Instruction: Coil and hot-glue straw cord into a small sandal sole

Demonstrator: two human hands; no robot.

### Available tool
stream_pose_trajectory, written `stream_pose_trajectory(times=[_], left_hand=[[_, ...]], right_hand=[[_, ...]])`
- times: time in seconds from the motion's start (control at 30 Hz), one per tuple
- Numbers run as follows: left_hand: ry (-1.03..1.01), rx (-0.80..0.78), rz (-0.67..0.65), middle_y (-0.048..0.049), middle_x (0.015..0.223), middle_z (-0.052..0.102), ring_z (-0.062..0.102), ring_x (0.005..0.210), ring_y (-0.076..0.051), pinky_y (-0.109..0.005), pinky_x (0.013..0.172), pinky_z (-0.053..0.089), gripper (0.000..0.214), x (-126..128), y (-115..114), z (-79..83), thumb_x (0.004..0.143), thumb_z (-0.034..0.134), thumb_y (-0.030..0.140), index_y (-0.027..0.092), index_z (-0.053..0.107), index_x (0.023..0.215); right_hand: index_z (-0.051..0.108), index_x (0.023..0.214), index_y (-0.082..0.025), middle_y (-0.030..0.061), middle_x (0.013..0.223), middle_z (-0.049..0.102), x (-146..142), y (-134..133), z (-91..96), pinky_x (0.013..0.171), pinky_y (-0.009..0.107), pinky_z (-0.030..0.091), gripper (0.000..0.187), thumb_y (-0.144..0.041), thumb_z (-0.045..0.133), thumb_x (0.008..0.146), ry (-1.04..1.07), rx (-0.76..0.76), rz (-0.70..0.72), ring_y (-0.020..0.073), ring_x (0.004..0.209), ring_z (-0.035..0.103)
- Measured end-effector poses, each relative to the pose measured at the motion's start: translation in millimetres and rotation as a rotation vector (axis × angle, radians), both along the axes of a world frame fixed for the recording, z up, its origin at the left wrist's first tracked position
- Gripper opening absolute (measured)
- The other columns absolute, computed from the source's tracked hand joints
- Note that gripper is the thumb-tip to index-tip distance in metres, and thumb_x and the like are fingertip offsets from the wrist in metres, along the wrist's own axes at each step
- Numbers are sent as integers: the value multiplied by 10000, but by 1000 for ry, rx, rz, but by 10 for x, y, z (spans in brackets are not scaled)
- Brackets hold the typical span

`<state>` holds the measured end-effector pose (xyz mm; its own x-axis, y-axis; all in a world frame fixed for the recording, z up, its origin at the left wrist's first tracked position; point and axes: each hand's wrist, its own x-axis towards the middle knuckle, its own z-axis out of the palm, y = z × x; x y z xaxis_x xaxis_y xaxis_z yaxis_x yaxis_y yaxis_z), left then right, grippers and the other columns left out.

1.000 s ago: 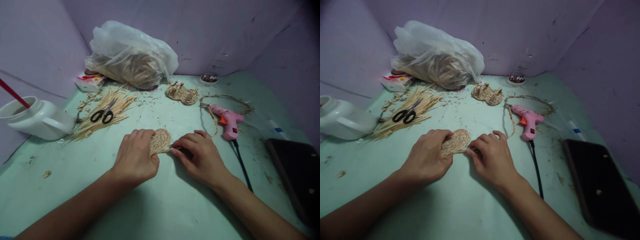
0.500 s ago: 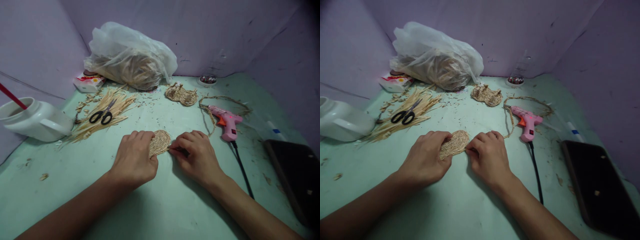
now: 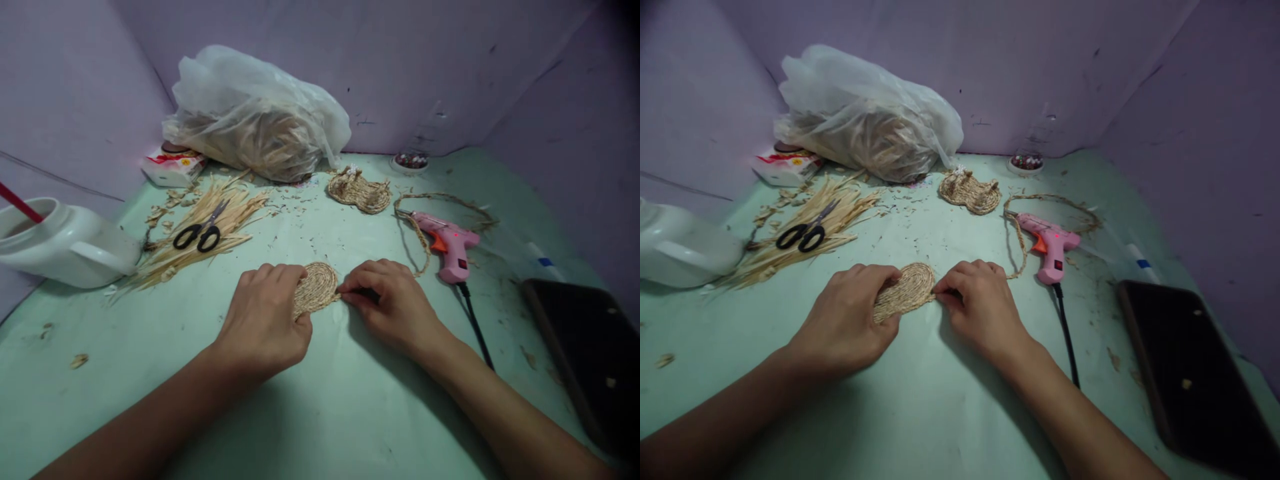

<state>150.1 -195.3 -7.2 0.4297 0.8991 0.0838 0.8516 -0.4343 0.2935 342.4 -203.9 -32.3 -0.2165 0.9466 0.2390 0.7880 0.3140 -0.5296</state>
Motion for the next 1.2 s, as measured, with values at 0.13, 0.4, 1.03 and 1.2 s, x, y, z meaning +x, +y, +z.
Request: stream_pose_trajectory(times=[0.13, 0.4, 1.03, 1.2], left_hand=[[1, -6, -1, -85, 993, 652, 557, 944, -283, -451, 842, 428, 397, -5, -5, -1, 684, 558, 197, 150, 573, 1078], [0, 4, -19, -79, 998, 656, 563, 941, -271, -432, 850, 431, 409, -18, 12, 5, 682, 553, 192, 162, 565, 1090], [-9, 8, 19, -76, 999, 655, 560, 953, -268, -422, 858, 434, 402, -10, 0, -19, 685, 570, 199, 173, 555, 1086], [-17, 1, 11, -82, 1000, 655, 560, 958, -272, -426, 858, 434, 395, -18, 1, -20, 688, 566, 207, 170, 560, 1081]], right_hand=[[689, 760, -210, 11, 745, 698, -1, 21, 4, 752, 365, 364, 88, -128, 657, 752, -77, 30, -27, 192, 743, 571], [679, 729, -210, 40, 775, 667, -92, -9, -22, 706, 371, 333, 76, -136, 660, 720, -128, 164, -140, 237, 773, 514], [649, 691, -195, 34, 733, 673, -108, -32, -22, 676, 333, 426, 83, -124, 609, 705, 2, 91, -130, 201, 726, 586], [655, 778, -197, 57, 870, 685, -98, -59, 7, 776, 384, 435, 70, -193, 641, 710, -26, 60, -72, 247, 876, 600]])
